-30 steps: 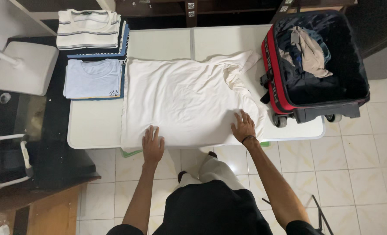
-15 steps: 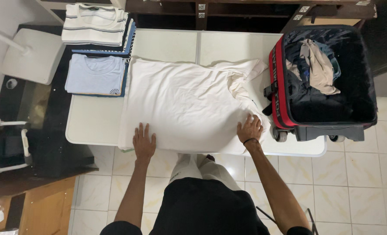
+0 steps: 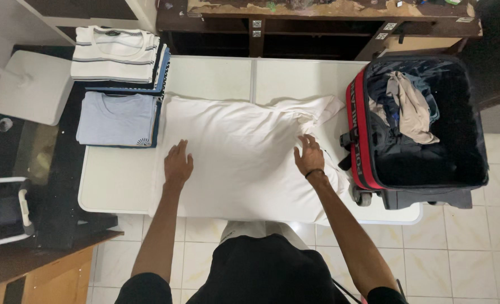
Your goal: The person takes a white shirt from a suitcase and folds it by hand on a white table.
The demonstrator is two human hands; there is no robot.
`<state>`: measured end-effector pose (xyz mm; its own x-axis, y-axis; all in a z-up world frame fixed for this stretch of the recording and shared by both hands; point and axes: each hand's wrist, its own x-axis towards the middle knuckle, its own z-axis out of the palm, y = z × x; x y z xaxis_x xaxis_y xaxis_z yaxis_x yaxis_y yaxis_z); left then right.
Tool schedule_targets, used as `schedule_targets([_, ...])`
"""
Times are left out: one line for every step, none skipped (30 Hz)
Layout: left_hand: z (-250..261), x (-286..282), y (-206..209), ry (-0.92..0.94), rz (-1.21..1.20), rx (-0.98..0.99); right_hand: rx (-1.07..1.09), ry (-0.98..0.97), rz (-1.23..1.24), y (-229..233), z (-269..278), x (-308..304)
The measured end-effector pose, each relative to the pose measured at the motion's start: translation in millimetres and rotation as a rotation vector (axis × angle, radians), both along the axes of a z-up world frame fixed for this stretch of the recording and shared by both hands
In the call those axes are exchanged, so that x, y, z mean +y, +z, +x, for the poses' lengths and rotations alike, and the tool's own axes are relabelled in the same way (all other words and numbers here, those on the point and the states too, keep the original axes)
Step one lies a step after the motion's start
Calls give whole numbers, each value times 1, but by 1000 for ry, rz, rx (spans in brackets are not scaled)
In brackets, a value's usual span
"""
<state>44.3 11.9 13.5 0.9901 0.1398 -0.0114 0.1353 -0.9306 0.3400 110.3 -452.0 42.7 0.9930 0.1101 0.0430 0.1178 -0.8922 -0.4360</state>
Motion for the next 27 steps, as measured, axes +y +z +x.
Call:
schedule_targets([13,3,5,-3,-13,2,-2,-42,11,0,10,0])
schedule_targets([27,6,10,-2,-14,14,-8,-87,23,0,23,-3])
schedule_targets([41,11,16,-1,-16,27,-13,-133,35,1,37,-5])
schedule_targets([52,14,21,-1,-18,45,26,-193,26,2,48,-6])
schedule_targets([63,17,24,-12,9,62,65,-254,18,4,60,-9])
schedule_targets([76,22,28,-21,36,76,101,-311,11,7,75,-10])
schedule_targets([89,26,29,-29,64,90,163,-324,8,10,89,-11])
schedule_targets([99,30,29,-46,91,84,227,-337,3,14,100,-15])
schedule_targets([109,35,28,-63,118,79,291,-351,-3,16,109,-17])
schedule_targets([120,40,26,-79,145,71,314,-328,3,17,120,-17])
schedule_targets([132,44,23,-104,164,45,338,-306,8,17,129,-17])
schedule_targets([139,48,18,-129,183,23,367,-283,12,14,136,-17])
schedule_targets([146,52,13,-154,201,2,355,-261,-38,10,140,-16])
schedule_targets([155,56,7,-190,211,-10,338,-238,-89,5,146,-16])
schedule_targets([164,60,1,-226,221,-22,321,-215,-138,-1,152,-15])
schedule_targets([169,62,-6,-261,230,-29,297,-196,-148,-6,156,-18])
schedule_targets([173,64,-12,-289,259,-50,272,-177,-157,-9,161,-21])
schedule_targets([180,66,-17,-314,289,-76,242,-156,-166,-11,169,-21])
schedule_targets([187,68,-20,-339,319,-102,217,-161,-187,-10,178,-20])
schedule_targets([190,70,-21,-350,345,-102,194,-166,-208,-6,185,-23])
schedule_targets([193,70,-20,-360,371,-102,171,-171,-229,-1,193,-23])
schedule_targets([196,70,-18,-372,398,-102,113,-162,-239,5,201,-22])
schedule_targets([200,69,-15,-380,355,-58,55,-154,-249,13,211,-24])
schedule_targets([205,68,-12,-387,312,-18,-5,-145,-258,21,222,-22])
schedule_targets([208,67,-8,-393,270,22,7,-158,-233,29,231,-19])
schedule_targets([211,65,-6,-391,276,53,17,-174,-208,37,240,-18])
schedule_targets([212,63,-4,-389,281,84,28,-190,-184,44,248,-16])
